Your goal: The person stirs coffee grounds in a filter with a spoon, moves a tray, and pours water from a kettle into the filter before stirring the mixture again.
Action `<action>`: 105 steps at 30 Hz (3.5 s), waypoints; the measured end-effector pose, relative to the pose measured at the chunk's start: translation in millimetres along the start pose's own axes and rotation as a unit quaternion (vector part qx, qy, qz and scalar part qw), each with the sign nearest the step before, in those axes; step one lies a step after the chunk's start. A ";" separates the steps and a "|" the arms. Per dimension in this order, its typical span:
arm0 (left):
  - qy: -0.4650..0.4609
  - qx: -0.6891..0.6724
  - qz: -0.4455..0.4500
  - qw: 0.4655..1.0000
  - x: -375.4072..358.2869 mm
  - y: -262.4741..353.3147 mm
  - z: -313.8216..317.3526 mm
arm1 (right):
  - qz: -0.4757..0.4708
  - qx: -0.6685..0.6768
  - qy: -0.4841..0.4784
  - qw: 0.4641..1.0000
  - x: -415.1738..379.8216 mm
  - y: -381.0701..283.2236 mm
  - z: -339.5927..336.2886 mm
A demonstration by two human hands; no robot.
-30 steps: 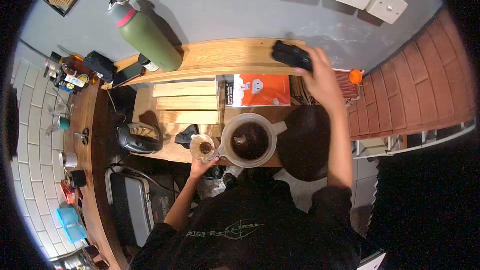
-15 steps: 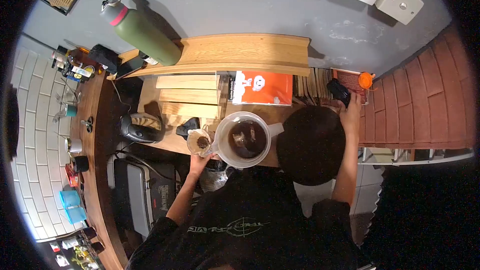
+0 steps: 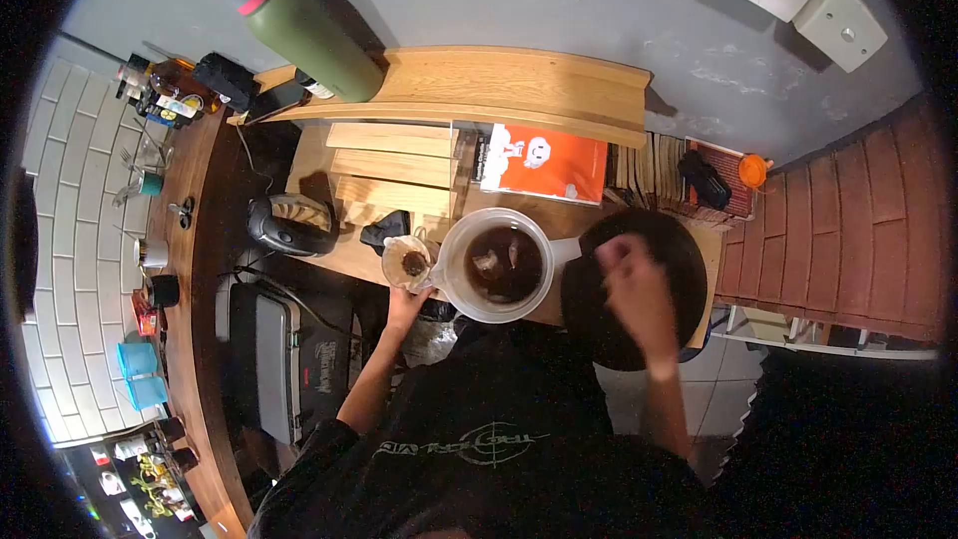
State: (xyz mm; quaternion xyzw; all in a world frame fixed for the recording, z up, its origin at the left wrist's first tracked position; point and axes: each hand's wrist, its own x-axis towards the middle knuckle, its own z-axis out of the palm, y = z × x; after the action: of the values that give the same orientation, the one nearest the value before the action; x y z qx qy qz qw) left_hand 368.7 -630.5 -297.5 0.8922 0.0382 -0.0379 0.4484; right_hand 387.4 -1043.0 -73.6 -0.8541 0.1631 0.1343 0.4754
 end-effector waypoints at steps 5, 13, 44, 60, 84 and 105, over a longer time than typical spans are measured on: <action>0.016 -0.046 -0.004 0.999 0.5 -1.0 3.0 | 0.089 0.142 -0.150 0.974 -5.4 8.4 69.0; 0.034 -0.022 0.017 0.999 0.6 3.9 3.0 | 0.130 0.305 -0.093 0.939 -19.9 14.6 113.6; 0.005 -0.042 -0.019 0.999 2.7 -23.1 12.2 | 0.108 0.339 -0.136 0.925 5.5 24.6 68.4; 0.019 0.021 0.138 0.990 18.9 0.9 -10.6 | -0.086 -0.220 -0.109 0.966 -23.2 -9.8 232.3; -0.094 -0.072 0.223 0.968 34.4 -17.6 -47.8 | -0.096 0.107 -0.161 0.977 15.2 72.7 348.3; -0.135 -0.063 0.188 0.971 61.1 198.6 -181.5 | -0.188 0.070 -0.143 0.969 -18.8 -125.7 168.4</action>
State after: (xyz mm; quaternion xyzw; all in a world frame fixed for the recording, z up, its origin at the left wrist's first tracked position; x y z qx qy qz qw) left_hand 455.9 -600.8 -37.4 0.8401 -0.1888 -0.0709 0.5035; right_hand 408.9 -833.9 -56.0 -0.8058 -0.0610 0.1511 0.5693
